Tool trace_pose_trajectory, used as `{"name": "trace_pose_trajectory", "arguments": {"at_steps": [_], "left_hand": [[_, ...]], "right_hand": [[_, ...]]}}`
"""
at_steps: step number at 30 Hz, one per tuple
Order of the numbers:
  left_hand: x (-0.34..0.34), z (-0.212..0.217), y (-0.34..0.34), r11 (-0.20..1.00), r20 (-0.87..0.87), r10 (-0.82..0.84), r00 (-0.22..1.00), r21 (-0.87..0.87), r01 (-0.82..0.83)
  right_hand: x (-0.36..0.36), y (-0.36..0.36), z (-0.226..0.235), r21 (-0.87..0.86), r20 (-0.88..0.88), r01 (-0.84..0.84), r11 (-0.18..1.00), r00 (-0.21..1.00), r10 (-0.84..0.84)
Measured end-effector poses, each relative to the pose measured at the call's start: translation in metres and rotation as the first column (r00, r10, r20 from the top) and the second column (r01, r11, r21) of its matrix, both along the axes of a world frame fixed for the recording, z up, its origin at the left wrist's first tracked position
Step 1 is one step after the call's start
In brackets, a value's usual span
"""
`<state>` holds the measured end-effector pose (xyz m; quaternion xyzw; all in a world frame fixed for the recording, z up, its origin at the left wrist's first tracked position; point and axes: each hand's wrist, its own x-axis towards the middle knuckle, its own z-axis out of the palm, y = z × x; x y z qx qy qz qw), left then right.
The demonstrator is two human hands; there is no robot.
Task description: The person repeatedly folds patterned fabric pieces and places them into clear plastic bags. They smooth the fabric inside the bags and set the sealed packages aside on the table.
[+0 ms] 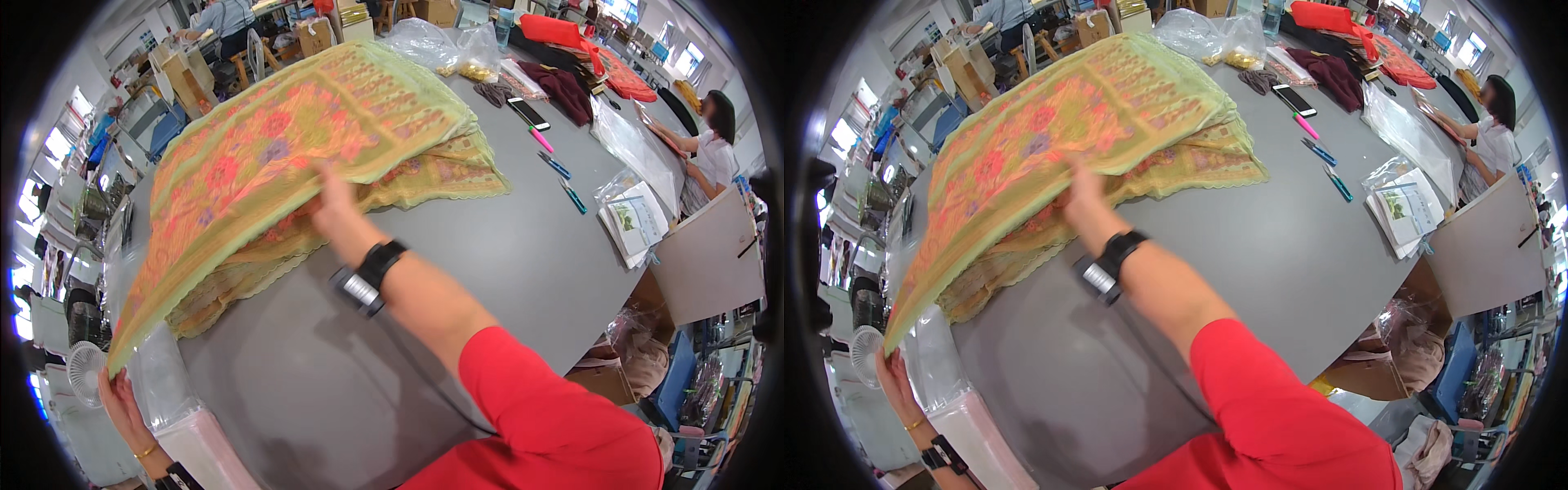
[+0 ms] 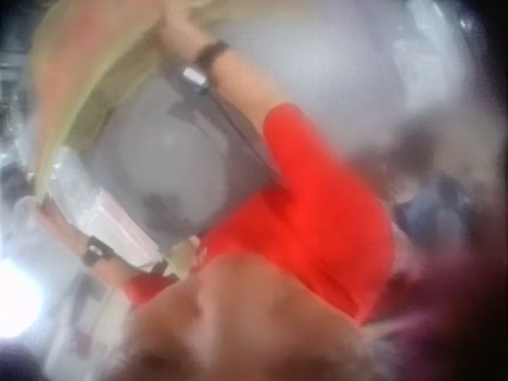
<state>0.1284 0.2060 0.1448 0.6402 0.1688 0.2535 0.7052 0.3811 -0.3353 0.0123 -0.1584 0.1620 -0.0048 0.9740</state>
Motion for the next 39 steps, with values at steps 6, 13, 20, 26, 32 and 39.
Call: {"name": "trace_pose_trajectory", "arguments": {"at_steps": [6,13,20,26,32,39], "left_hand": [[-0.075,-0.043,0.034,0.990,-0.152,0.123,0.981,-0.053,-0.133],[-0.136,-0.107,-0.010,0.998,-0.266,0.064,0.962,0.001,-0.067],[-0.217,-0.139,-0.063,0.991,-0.376,0.083,0.923,0.125,-0.038],[-0.311,-0.104,-0.132,0.595,-0.391,0.114,0.913,0.763,0.252],[-0.376,-0.061,-0.166,0.504,-0.488,0.215,0.846,0.798,0.332],[-0.379,-0.036,-0.149,0.939,-0.308,-0.020,0.951,0.322,0.124]], "right_hand": [[-0.017,-0.236,-0.023,-0.398,-0.088,0.379,0.835,0.891,-0.446],[-0.179,-0.357,-0.022,-0.899,-0.222,-0.107,0.424,0.947,-0.232],[-0.313,-0.423,-0.003,-0.934,-0.239,-0.232,0.270,0.971,0.009],[-0.417,-0.475,0.031,-0.971,-0.234,-0.207,-0.122,0.926,0.295],[-0.512,-0.523,0.071,-0.840,-0.489,-0.398,-0.369,0.849,0.200],[-0.501,-0.535,0.097,-0.965,-0.207,-0.158,-0.208,0.949,0.239]]}}
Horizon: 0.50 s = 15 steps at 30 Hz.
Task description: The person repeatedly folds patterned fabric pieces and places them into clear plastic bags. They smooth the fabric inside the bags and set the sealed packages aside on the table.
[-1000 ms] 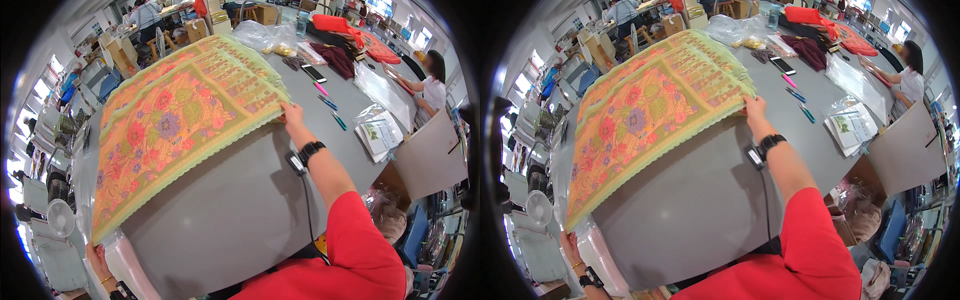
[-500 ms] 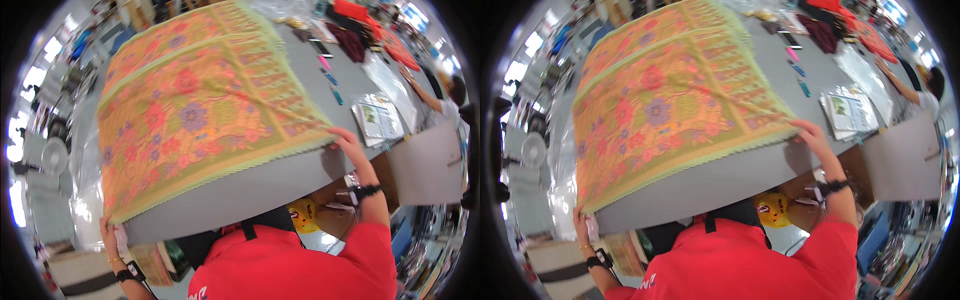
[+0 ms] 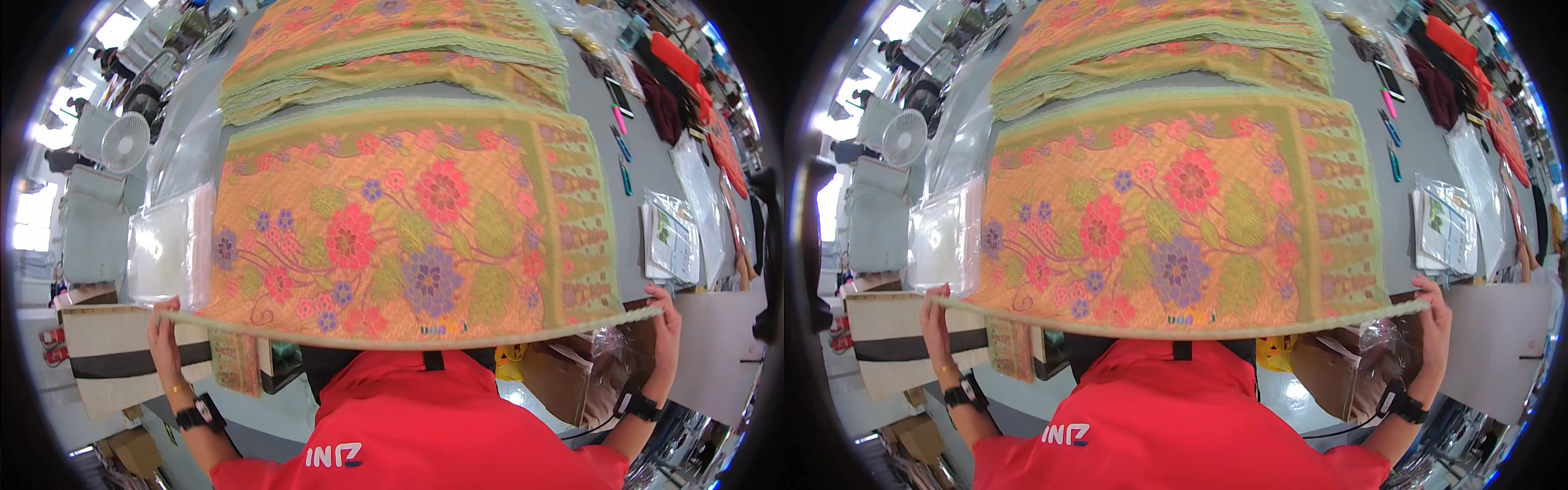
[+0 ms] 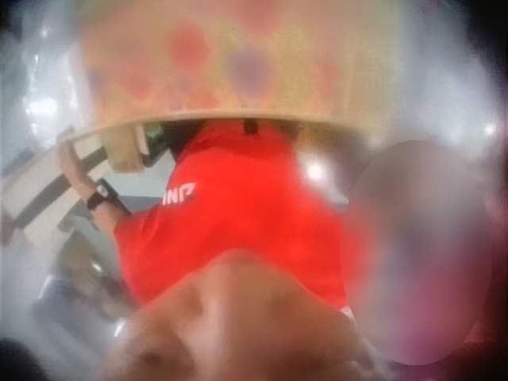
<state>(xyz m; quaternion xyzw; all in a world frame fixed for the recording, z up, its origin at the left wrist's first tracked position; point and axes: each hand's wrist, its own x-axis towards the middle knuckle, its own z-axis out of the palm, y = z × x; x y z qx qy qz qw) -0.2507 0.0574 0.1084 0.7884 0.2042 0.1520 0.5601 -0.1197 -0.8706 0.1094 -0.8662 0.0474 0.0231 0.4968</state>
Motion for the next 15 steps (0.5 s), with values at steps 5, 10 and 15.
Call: {"name": "trace_pose_trajectory", "arguments": {"at_steps": [5,10,15], "left_hand": [[0.113,-0.038,0.046,0.983,-0.068,0.160,0.985,-0.079,-0.165],[0.210,-0.087,0.057,0.998,-0.239,0.053,0.970,0.032,-0.047],[0.245,-0.120,0.051,0.986,-0.319,0.074,0.945,0.163,-0.022]], "right_hand": [[0.112,0.004,-0.044,-0.050,0.156,0.307,0.950,0.942,-0.296],[0.216,0.012,-0.091,-0.351,0.169,0.184,0.918,0.977,-0.131],[0.259,0.022,-0.119,-0.644,0.209,0.145,0.751,0.978,-0.009]]}}
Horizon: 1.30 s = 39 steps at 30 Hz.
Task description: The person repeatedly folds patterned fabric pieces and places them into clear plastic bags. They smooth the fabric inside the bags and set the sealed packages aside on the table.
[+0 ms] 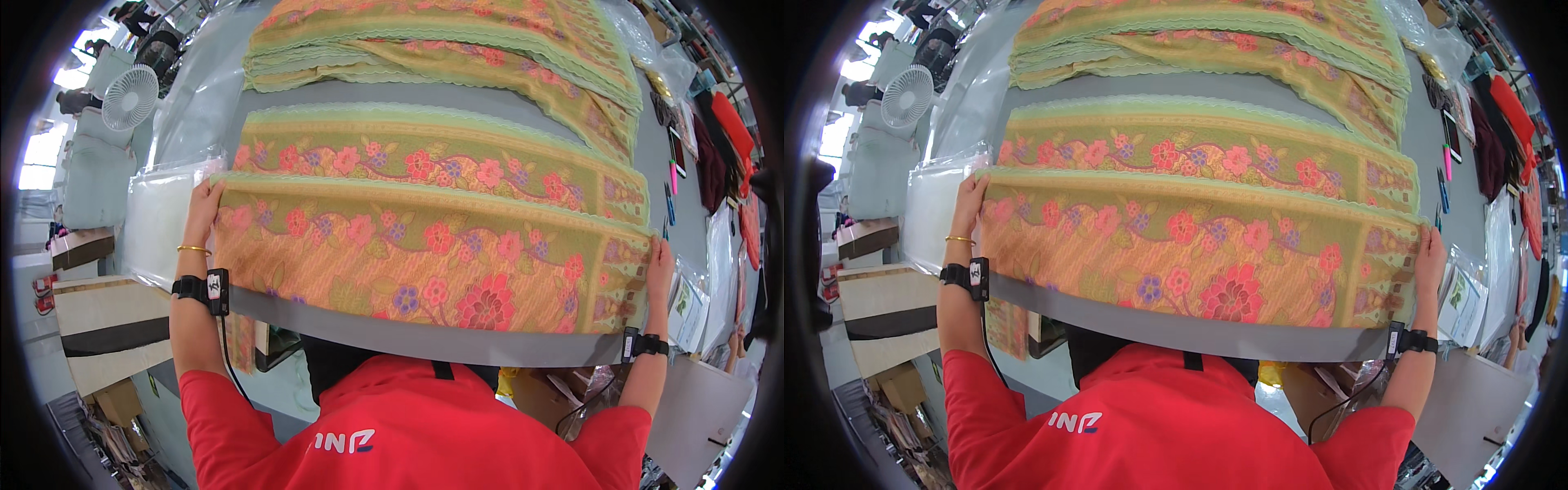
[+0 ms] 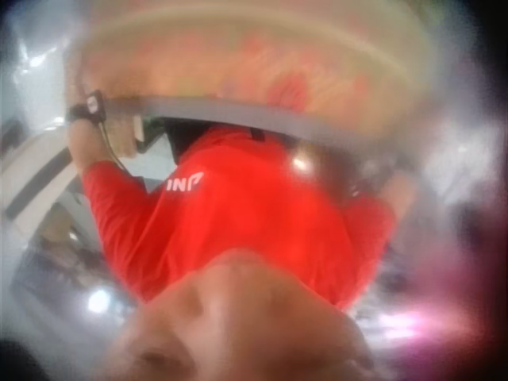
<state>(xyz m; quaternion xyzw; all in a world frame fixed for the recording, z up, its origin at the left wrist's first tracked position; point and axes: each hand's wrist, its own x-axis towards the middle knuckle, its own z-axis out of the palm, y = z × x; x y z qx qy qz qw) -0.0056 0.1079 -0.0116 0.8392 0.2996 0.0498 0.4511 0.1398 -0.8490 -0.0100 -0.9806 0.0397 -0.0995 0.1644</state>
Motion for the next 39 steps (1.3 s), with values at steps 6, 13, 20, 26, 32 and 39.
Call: {"name": "trace_pose_trajectory", "arguments": {"at_steps": [6,13,20,26,32,39], "left_hand": [[0.007,-0.006,-0.021,0.982,0.111,0.036,0.993,0.180,-0.056],[-0.043,0.030,-0.087,0.880,0.284,-0.057,0.957,0.468,-0.086],[-0.141,0.049,-0.135,0.707,0.016,0.012,1.000,0.707,-0.020],[-0.143,0.038,-0.126,0.815,-0.152,0.122,0.981,0.579,-0.011],[-0.131,0.053,-0.104,0.945,-0.140,0.225,0.964,0.273,-0.181],[-0.124,0.150,0.019,0.877,0.252,0.015,0.968,0.461,-0.134]], "right_hand": [[0.000,0.008,-0.004,-0.157,0.034,0.079,0.984,0.997,-0.074],[0.016,0.109,0.060,-0.695,-0.163,-0.109,0.710,0.987,-0.009],[0.058,0.437,0.071,-0.024,-0.015,-0.894,0.447,0.448,0.894],[0.069,0.739,0.033,-0.020,0.174,-0.989,0.150,0.144,0.974],[0.100,0.820,0.039,0.310,-0.273,-0.946,-0.100,-0.189,0.943],[0.135,0.843,0.148,0.489,0.197,-0.794,-0.362,-0.303,0.932]]}}
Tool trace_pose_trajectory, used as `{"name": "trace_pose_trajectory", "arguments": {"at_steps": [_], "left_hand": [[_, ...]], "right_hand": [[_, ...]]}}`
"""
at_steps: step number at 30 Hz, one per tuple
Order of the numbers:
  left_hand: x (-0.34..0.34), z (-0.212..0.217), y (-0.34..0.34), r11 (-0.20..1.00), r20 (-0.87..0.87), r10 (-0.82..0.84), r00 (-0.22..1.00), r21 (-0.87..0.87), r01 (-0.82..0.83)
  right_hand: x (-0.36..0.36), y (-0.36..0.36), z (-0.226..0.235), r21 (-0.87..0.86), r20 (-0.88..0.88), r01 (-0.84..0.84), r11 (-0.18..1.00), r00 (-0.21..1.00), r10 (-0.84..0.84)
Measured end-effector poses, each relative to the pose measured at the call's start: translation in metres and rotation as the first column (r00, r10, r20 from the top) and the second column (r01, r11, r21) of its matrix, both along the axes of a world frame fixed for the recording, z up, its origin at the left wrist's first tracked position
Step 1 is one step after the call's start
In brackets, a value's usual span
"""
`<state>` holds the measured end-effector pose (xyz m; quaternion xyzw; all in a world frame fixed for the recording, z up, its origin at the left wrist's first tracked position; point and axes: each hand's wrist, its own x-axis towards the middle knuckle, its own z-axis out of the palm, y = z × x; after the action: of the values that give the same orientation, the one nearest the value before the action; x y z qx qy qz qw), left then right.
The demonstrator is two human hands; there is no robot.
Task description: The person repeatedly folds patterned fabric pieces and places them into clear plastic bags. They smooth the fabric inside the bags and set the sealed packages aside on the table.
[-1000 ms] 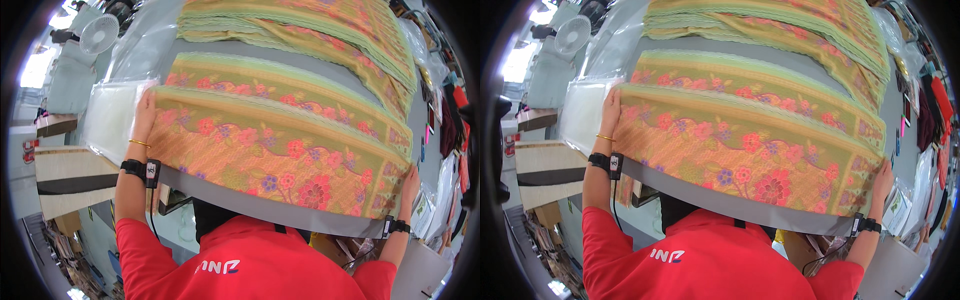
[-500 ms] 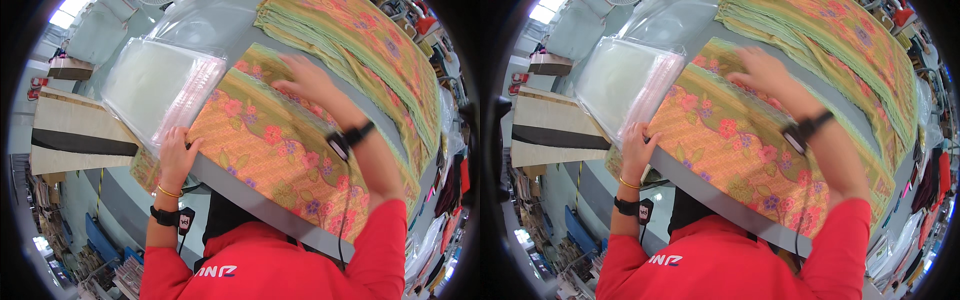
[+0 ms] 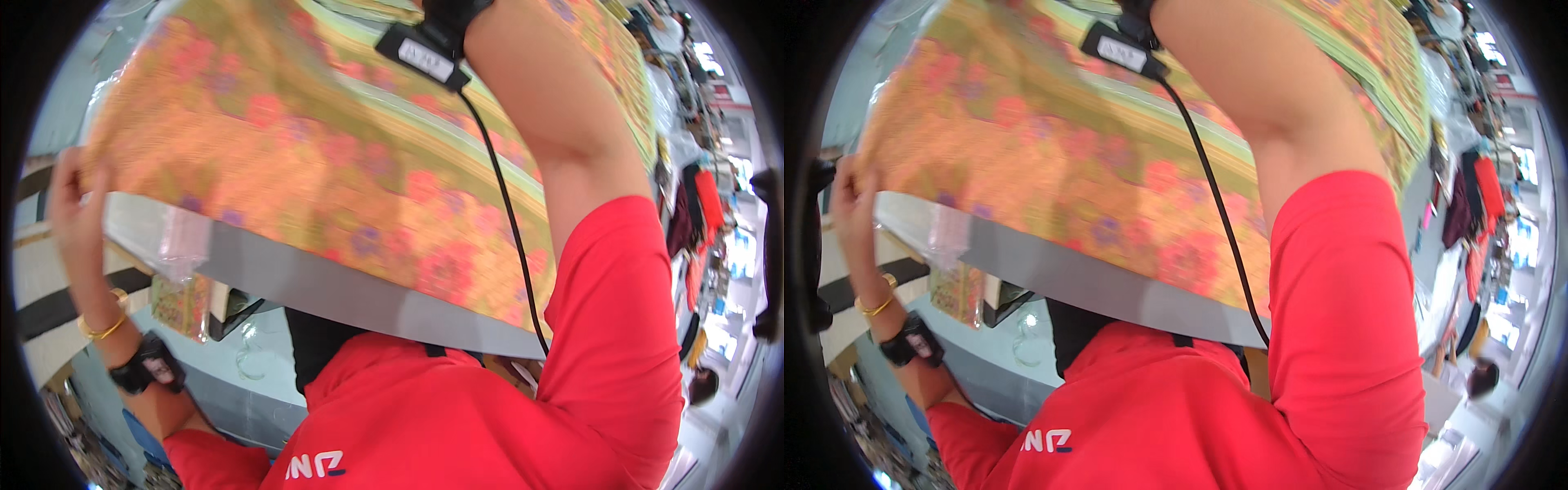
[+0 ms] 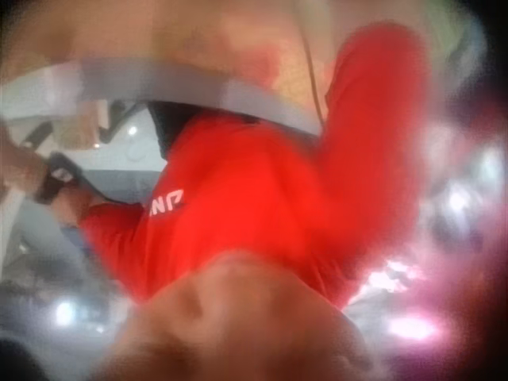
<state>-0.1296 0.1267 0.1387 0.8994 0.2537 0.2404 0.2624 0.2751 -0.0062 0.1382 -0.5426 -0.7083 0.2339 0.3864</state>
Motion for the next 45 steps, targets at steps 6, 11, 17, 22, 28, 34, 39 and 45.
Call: {"name": "trace_pose_trajectory", "arguments": {"at_steps": [6,11,17,22,28,34,39,45], "left_hand": [[0.004,0.028,-0.140,0.935,0.046,-0.270,0.962,0.252,0.250],[0.037,-0.027,-0.290,0.741,-0.097,-0.608,0.788,0.286,0.607],[0.067,-0.089,-0.409,0.494,-0.133,-0.843,0.521,0.189,0.849],[0.073,-0.099,-0.439,0.403,-0.136,-0.893,0.429,0.182,0.897],[0.072,-0.099,-0.429,0.324,-0.153,-0.936,0.318,-0.013,0.946],[0.052,-0.095,-0.305,0.964,0.035,-0.254,0.967,-0.073,0.255],[0.036,-0.113,-0.233,0.984,-0.138,-0.004,0.990,0.176,0.028],[0.045,-0.117,-0.169,0.964,-0.191,-0.162,0.968,-0.242,0.114]], "right_hand": [[0.015,-0.173,0.060,0.233,0.535,0.211,0.949,0.787,-0.306],[-0.022,-0.324,-0.011,0.278,0.626,0.143,0.950,0.723,-0.291],[-0.046,-0.459,-0.071,0.153,0.658,0.347,0.925,0.662,-0.358],[-0.049,-0.501,-0.084,0.243,0.616,0.424,0.873,0.628,-0.476],[-0.060,-0.504,-0.071,0.082,0.716,0.450,0.889,0.595,-0.367],[-0.020,-0.418,-0.062,0.007,0.752,0.671,0.741,0.485,-0.446],[0.012,-0.271,-0.101,0.076,0.401,0.513,0.855,0.770,-0.497],[0.039,-0.177,-0.110,-0.221,0.451,0.292,0.931,0.877,-0.168]]}}
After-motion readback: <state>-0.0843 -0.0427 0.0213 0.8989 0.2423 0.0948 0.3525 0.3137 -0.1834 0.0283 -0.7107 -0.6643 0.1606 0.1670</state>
